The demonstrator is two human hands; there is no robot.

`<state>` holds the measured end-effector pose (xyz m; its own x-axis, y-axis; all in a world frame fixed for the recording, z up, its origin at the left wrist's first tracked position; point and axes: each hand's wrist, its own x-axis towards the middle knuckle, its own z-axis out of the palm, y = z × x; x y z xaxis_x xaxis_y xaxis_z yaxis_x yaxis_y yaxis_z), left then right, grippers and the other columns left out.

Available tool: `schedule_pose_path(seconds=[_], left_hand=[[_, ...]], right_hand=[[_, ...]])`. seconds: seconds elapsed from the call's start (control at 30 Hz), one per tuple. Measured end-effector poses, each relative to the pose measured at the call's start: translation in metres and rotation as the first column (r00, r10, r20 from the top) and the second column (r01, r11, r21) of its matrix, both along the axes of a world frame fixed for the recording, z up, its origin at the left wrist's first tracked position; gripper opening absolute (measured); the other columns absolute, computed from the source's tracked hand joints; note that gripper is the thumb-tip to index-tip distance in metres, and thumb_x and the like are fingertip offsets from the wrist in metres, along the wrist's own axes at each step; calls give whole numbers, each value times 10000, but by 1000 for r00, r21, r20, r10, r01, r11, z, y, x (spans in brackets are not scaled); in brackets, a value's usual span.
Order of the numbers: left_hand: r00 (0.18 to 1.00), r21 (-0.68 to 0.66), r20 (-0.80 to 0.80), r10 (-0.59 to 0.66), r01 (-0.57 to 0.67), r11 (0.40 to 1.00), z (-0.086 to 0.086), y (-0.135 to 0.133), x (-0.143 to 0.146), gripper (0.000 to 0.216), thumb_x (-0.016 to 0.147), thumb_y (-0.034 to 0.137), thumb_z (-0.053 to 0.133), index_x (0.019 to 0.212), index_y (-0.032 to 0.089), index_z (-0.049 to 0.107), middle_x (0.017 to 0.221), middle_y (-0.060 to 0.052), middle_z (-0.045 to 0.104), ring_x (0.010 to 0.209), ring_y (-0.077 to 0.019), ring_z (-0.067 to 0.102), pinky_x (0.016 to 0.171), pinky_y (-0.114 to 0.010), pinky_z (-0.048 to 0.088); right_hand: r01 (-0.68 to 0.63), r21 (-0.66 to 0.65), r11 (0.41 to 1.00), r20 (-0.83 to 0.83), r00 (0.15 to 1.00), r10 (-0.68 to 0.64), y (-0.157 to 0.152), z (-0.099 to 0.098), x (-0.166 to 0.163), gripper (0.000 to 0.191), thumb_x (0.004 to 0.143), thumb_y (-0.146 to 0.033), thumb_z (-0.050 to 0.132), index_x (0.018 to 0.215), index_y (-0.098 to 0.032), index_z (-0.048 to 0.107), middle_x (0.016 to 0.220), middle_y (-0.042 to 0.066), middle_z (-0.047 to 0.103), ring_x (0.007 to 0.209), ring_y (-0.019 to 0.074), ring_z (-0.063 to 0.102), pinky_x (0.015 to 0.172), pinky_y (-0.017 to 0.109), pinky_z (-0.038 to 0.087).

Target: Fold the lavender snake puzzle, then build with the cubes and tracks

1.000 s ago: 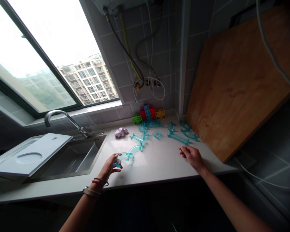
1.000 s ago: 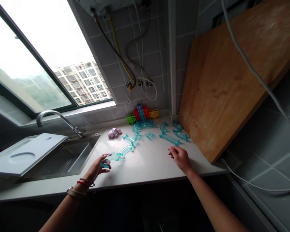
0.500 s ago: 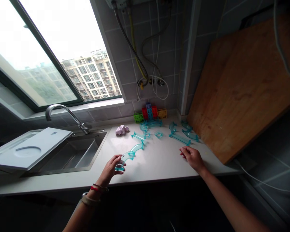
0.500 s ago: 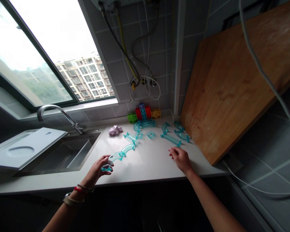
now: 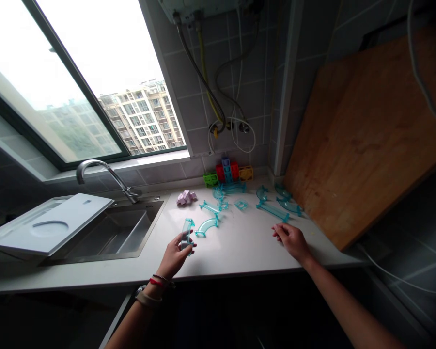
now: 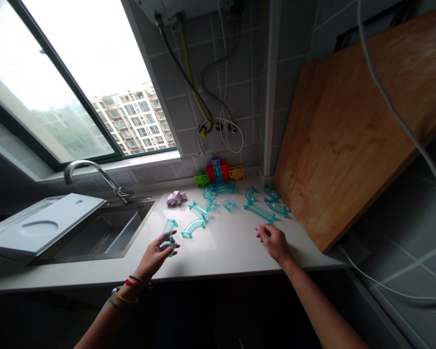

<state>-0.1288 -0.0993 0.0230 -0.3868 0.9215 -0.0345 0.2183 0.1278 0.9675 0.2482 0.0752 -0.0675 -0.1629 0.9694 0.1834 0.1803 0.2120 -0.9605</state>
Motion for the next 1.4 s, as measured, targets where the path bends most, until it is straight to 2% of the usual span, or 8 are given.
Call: schedule_pose_path(seconds=[0.1, 0.2, 0.5, 0.83, 1.07, 1.2, 1.4], left_hand=[[999, -10, -29, 35, -35, 999, 0, 3, 0, 380, 730, 431, 763, 981, 174, 642, 878, -48, 656, 863, -262, 756, 750, -363, 621], [999, 0, -48, 22, -22, 1000, 1, 4, -1, 329, 766, 473, 731, 863, 195, 586, 890, -61, 679, 902, -266, 751, 746, -347, 611], [984, 15, -175, -24, 27, 1000, 1, 15, -1, 329, 839, 489, 677, 954, 185, 626, 1062, -132, 740, 972, -275, 739, 777, -356, 595], [900, 22, -433, -43, 59, 998, 5, 41, 3, 368, 822, 507, 725, 984, 176, 731, 957, -97, 766, 891, -263, 719, 806, -346, 548], [767, 15, -641, -29, 50, 999, -15, 89, 4, 249, 806, 420, 761, 851, 196, 663, 896, -57, 731, 839, -239, 666, 802, -345, 506], [699, 0, -714, -34, 48, 999, -31, 111, 5, 232, 783, 358, 797, 895, 203, 666, 955, -56, 714, 895, -245, 659, 853, -360, 503], [647, -50, -761, -54, 25, 998, -44, 129, 5, 304, 786, 390, 815, 980, 197, 682, 1033, -74, 709, 944, -241, 665, 842, -337, 508]], right_hand=[[1, 1, 1000, -8, 1000, -1, 0, 0, -1, 557, 862, -714, 643, 876, -171, 763, 734, 75, 741, 606, 187, 648, 561, 288, 513], [0, 5, 1000, -13, 1000, 0, 0, 0, -1, 559, 857, -719, 644, 871, -174, 767, 722, 73, 738, 596, 185, 640, 556, 290, 511], [-10, -5, 1000, -14, 1000, 10, 2, -4, 0, 548, 866, -717, 635, 881, -183, 758, 739, 67, 737, 620, 190, 643, 596, 299, 514], [-22, -10, 1000, -13, 1000, 22, 3, -5, 1, 524, 886, -688, 633, 897, -179, 756, 757, 73, 735, 647, 199, 644, 613, 306, 518], [-28, -8, 1000, -14, 1000, 28, 2, -5, 0, 493, 909, -658, 623, 896, -180, 743, 759, 61, 732, 649, 189, 645, 617, 296, 515], [-31, -3, 1000, -16, 999, 31, 2, -6, 0, 492, 910, -655, 622, 893, -178, 742, 757, 59, 731, 658, 190, 646, 624, 296, 517], [-33, -6, 999, -20, 999, 33, 2, -5, 0, 503, 905, -663, 623, 898, -176, 748, 753, 67, 728, 656, 195, 642, 607, 296, 516]])
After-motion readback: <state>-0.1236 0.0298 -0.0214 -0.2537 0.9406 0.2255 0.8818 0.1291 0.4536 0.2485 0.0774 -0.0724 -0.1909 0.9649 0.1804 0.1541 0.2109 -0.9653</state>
